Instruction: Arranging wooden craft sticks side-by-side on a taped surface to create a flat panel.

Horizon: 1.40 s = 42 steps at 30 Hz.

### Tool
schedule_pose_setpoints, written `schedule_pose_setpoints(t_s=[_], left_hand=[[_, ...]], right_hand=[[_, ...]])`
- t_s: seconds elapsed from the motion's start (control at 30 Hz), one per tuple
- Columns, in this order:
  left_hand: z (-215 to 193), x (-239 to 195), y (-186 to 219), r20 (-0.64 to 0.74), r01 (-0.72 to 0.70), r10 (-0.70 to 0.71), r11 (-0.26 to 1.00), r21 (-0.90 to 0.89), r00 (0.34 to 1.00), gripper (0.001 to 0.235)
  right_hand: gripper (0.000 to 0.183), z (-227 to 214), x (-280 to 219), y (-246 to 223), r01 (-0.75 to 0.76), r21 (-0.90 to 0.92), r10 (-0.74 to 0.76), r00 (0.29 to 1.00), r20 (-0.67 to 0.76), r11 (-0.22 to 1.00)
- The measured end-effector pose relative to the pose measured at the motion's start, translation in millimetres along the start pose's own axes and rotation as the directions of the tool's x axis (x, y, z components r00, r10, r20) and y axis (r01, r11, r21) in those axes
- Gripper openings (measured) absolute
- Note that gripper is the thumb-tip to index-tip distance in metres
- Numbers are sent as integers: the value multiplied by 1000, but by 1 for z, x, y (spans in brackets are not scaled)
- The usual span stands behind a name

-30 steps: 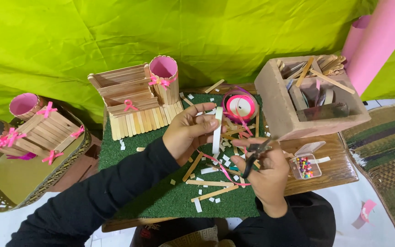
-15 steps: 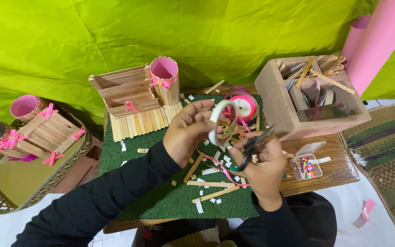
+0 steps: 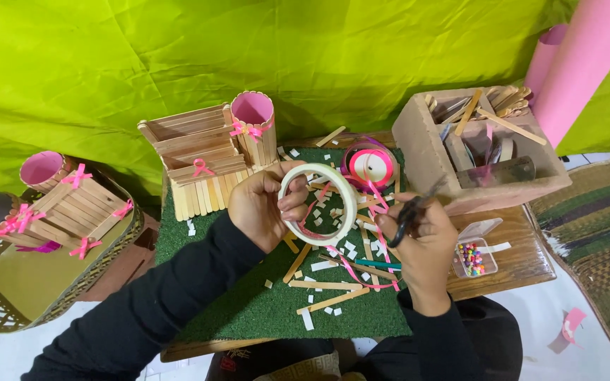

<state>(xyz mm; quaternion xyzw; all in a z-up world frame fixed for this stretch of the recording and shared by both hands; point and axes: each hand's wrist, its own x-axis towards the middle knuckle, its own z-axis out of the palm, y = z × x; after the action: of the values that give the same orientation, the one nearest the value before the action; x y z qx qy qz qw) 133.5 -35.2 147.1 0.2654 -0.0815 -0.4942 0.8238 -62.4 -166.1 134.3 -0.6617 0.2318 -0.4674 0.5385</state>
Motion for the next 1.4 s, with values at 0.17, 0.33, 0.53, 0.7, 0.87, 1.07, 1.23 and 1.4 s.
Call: schedule_pose_setpoints(t_s=[0.17,0.33,0.53,0.7,0.87,1.07,1.23,1.4], left_hand=[[-4,3,-3,7,22,-22,999,-44,1000,58],[-6,4,-9,-28,55,-57,997,-57,998,60],[6,-7,-19,-26,15,-8,955,297,1000,58],[19,-31,-15,-2,-143,188,752,644,982,55],[6,-30,-18,35,-218,260,717,662,965,44],[2,-33,-17,137,-265,248,617,741,959,27],[9,-39,-16,187,-137,-6,659,739,982,29],[14,-42,-17,209,-60,-88,790,610,974,27]], right_hand=[[45,9,-2,-22,-37,203,30,999,41,979],[45,9,3,-15,-136,296,93,983,155,946],[38,24,13,-23,-380,555,295,925,240,740],[20,5,23,6,-570,631,397,821,411,526],[23,-1,25,15,-644,628,425,763,487,436],[44,1,-6,6,9,405,-110,968,227,914],[33,7,-22,-20,485,-90,-367,758,539,870],[35,1,-21,-14,486,-83,-374,760,531,870]])
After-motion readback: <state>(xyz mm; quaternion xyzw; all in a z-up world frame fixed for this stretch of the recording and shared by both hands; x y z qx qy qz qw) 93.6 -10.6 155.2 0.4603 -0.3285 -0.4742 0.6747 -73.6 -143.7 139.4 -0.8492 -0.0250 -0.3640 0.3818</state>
